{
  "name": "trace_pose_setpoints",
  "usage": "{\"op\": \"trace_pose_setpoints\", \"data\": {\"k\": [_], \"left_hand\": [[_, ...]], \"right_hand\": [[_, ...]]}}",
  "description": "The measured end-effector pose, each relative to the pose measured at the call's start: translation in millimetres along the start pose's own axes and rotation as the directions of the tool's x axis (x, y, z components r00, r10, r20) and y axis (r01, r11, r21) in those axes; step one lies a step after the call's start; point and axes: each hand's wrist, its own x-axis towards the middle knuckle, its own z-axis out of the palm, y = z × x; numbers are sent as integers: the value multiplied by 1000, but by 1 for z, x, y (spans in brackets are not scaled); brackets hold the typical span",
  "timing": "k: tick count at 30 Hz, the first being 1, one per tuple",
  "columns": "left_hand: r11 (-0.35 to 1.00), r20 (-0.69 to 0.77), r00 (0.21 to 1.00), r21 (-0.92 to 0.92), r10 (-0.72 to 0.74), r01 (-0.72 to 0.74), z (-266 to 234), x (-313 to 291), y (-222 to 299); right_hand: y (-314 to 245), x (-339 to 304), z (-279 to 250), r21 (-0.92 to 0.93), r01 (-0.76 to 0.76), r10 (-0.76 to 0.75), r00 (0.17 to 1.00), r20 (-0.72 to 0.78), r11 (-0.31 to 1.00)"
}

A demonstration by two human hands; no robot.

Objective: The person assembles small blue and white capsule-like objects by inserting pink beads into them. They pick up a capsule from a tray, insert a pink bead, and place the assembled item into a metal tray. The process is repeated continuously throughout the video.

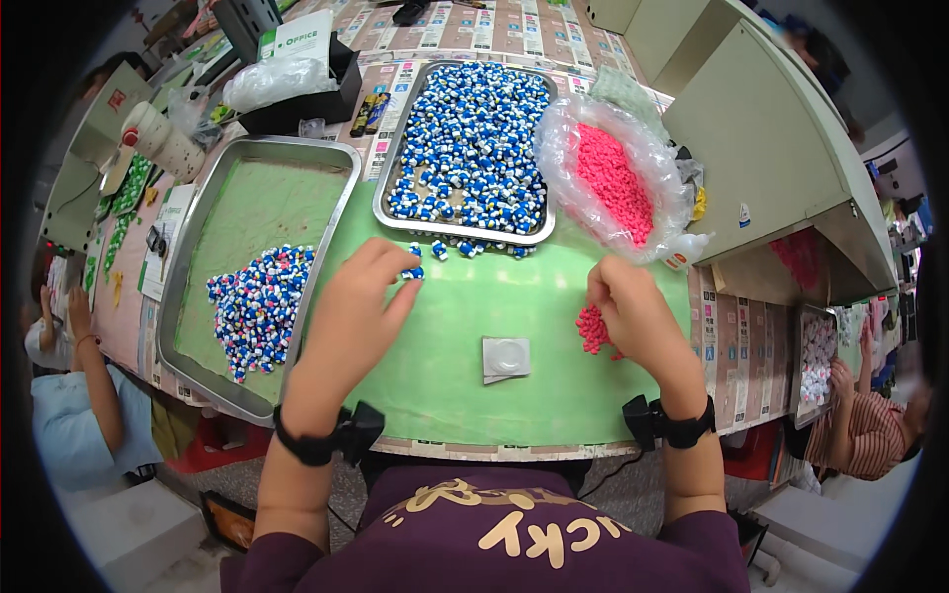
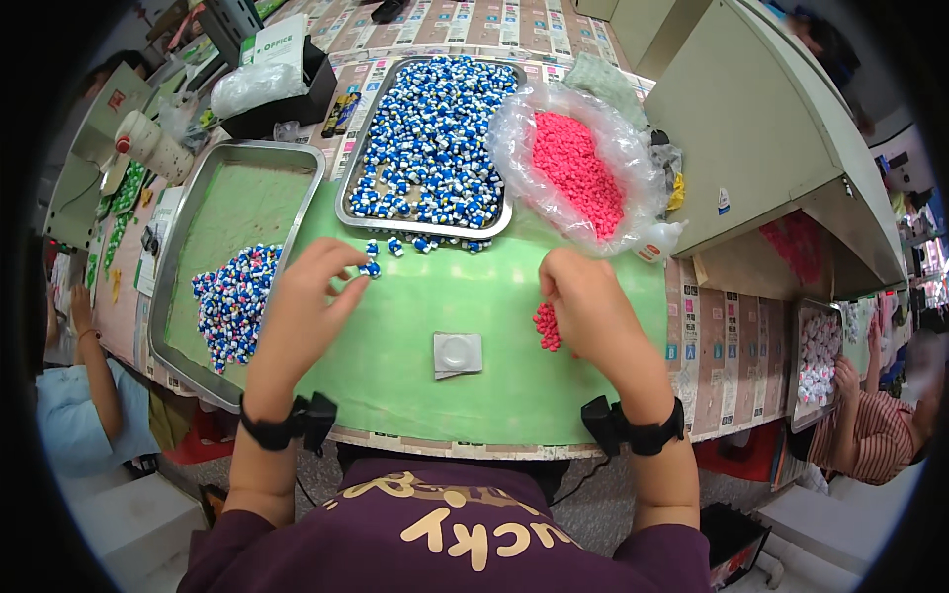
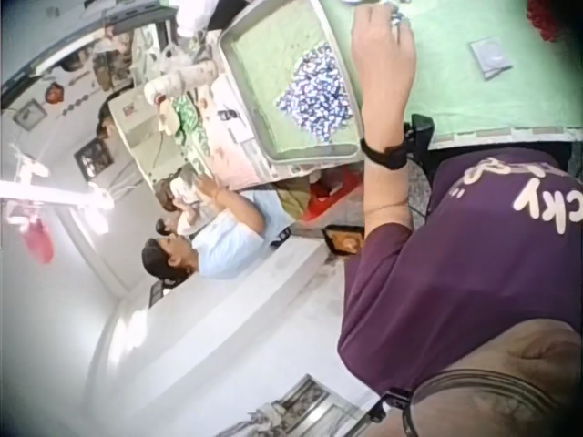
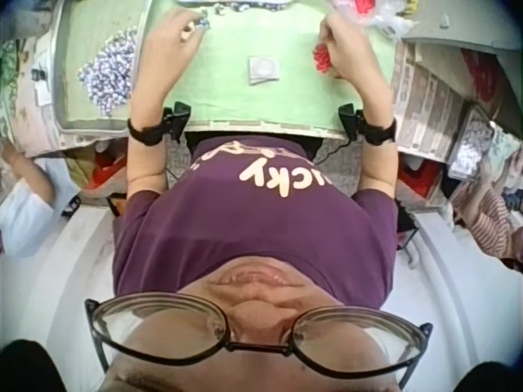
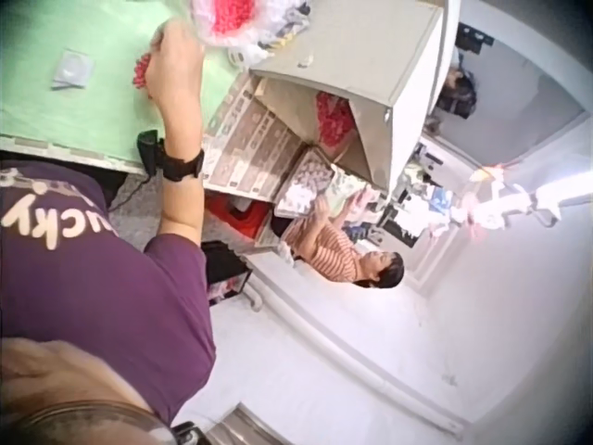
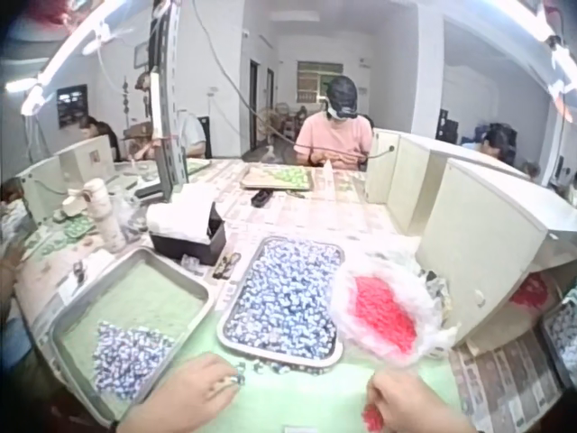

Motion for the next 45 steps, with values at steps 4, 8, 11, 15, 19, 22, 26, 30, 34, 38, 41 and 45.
{"op": "trace_pose_setpoints", "data": {"k": [4, 8, 11, 15, 19, 22, 26, 30, 34, 38, 41, 45], "left_hand": [[992, 81, 996, 123, -24, 14, 25, 10, -13], [991, 132, 991, 134, -33, 15, 30, 15, -17], [976, 102, 995, 213, 17, -38, 34, 15, -17], [951, 151, 985, -286, -81, 122, 18, 15, 14], [619, 269, 963, -761, 29, 194, 17, 2, 45], [396, 373, 927, -859, 47, 326, 19, -2, 56], [293, 444, 895, -862, 45, 413, 17, -5, 55], [267, 432, 900, -874, 49, 405, 20, -5, 51], [250, 443, 895, -873, 53, 418, 21, -5, 51], [284, 427, 904, -869, 16, 405, 22, -6, 53], [443, 366, 930, -831, -22, 337, 19, -7, 56], [503, 205, 968, -827, -144, 250, 21, -13, 44]], "right_hand": [[-32, -7, 9, -39, 103, -100, 991, 85, 994], [-28, -14, 25, -61, 132, -122, 983, 134, 989], [-34, -10, 16, -41, 113, -107, 985, 132, 993], [-56, -5, 2, 347, 71, -68, 997, -21, 935], [-84, -4, -3, 573, 120, -70, 992, -109, 810], [-89, -3, -1, 531, 196, -123, 978, -169, 825], [-91, 0, -7, 307, 328, -293, 944, -153, 893], [-94, -2, -4, 390, 303, -245, 950, -193, 870], [-96, -3, -4, 459, 290, -217, 954, -206, 840], [-98, -4, -2, 419, 276, -211, 958, -194, 865], [-96, -3, -1, 364, 295, -240, 952, -188, 884], [-90, 0, -6, 146, 247, -256, 966, 46, 958]]}}
